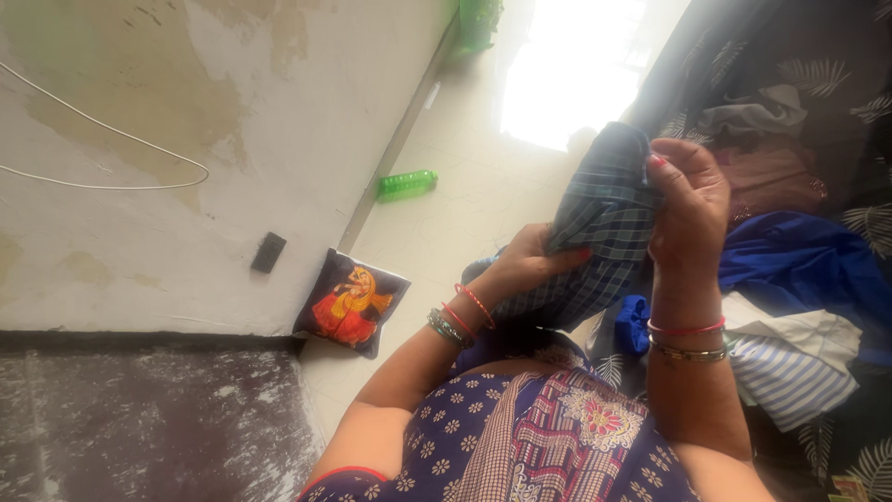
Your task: The person folds a blue checkered cloth by hand, smoothing the fabric and aligning the edges.
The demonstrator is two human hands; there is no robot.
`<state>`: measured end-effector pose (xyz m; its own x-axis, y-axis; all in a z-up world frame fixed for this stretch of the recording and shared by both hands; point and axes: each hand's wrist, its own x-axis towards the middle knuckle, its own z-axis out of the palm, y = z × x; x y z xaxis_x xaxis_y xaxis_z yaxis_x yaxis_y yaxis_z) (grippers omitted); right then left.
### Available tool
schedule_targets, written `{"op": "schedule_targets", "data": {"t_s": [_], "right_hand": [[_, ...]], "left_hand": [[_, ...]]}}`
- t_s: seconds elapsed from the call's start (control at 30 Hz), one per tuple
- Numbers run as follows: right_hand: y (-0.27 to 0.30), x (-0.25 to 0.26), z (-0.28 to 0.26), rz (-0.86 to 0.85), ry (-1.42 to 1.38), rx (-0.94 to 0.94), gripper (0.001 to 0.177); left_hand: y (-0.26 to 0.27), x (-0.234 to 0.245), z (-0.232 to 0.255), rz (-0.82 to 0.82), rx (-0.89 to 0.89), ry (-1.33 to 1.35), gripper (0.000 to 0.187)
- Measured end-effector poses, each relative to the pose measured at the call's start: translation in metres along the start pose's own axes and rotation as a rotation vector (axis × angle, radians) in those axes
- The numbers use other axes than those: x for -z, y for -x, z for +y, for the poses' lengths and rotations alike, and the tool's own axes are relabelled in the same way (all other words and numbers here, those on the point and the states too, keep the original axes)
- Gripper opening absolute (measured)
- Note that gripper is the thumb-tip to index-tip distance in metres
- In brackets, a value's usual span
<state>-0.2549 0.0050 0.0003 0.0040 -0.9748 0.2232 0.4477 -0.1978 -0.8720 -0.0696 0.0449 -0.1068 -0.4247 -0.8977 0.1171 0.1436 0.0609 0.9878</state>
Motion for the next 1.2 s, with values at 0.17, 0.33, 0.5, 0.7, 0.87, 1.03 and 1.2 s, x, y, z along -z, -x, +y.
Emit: {"op": "schedule_targets", "data": {"t_s": [0.17,0.33,0.5,0.7,0.87,1.03,1.2], "right_hand": [[0.009,-0.001,0.002,0.103,0.071,-0.081,0.039],[0.04,-0.014,0.018,-0.078,-0.102,-0.153,0.05],[0.056,0.0,0.037,-0.1,-0.299,-0.204,0.033],[0.062,0.005,0.033,-0.111,-0.282,-0.054,0.033],[0.065,0.007,0.03,-0.12,-0.276,-0.013,0.032],[0.068,0.015,0.04,-0.11,-0.313,-0.016,0.027],[0.068,0.023,0.055,-0.063,-0.32,-0.024,0.018]], "left_hand": [[0.002,-0.01,-0.006,0.11,-0.082,0.107,0.021],[0.003,-0.017,-0.001,0.232,-0.164,0.162,0.029],[0.004,-0.024,-0.009,0.256,-0.108,0.201,0.027],[0.003,-0.036,-0.014,0.265,-0.108,0.162,0.026],[0.006,-0.043,-0.01,0.293,-0.069,0.099,0.026],[0.011,-0.05,-0.004,0.316,-0.11,0.142,0.03],[0.013,-0.047,0.0,0.325,-0.105,0.129,0.029]]}}
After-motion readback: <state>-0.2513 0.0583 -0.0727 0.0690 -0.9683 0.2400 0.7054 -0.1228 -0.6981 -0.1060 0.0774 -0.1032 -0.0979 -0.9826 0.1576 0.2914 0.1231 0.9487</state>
